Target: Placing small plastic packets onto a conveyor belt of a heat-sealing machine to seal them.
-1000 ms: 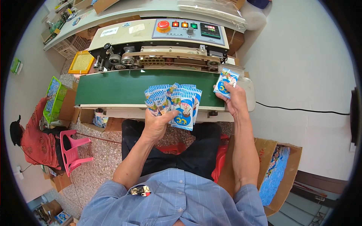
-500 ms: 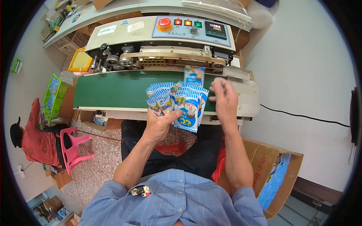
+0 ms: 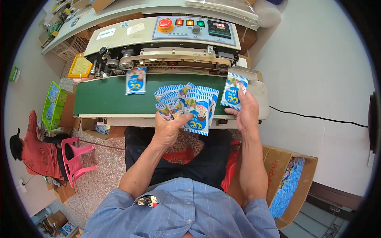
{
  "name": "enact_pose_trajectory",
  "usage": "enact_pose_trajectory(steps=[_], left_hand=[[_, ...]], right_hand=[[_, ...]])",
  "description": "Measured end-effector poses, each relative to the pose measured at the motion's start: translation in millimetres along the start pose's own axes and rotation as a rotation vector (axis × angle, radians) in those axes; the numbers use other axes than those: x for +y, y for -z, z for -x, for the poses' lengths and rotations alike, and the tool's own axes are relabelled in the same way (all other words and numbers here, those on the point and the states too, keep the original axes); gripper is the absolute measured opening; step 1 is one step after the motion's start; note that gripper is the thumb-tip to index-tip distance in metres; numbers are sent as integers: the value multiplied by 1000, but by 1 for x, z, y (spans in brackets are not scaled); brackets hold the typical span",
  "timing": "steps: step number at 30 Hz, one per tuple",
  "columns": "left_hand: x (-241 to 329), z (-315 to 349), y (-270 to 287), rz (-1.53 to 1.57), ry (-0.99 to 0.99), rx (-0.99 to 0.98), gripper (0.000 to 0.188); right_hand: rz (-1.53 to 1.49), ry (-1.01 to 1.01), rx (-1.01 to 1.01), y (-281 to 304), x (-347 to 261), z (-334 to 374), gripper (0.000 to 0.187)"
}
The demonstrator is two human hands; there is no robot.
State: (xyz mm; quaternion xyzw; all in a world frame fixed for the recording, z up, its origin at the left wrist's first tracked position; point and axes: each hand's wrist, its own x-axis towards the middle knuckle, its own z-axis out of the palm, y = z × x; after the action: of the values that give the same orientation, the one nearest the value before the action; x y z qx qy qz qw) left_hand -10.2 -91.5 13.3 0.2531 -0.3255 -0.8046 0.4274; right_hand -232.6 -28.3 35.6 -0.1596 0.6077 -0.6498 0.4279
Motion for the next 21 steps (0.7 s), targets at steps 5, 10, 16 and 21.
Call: enact_pose_trajectory(steps=[5, 10, 16, 21], left_hand=[[-1, -5, 4, -11, -45, 42, 43], [6, -8, 8, -1, -59, 64, 43], [9, -10, 6, -16, -67, 62, 42], [10, -9, 7, 14, -75, 65, 42]], right_hand=[[5, -18, 7, -1, 8, -34, 30], [4, -21, 3, -17, 12, -47, 26], [154, 75, -19, -43, 19, -39, 25], [35, 158, -138, -40, 23, 24, 27]])
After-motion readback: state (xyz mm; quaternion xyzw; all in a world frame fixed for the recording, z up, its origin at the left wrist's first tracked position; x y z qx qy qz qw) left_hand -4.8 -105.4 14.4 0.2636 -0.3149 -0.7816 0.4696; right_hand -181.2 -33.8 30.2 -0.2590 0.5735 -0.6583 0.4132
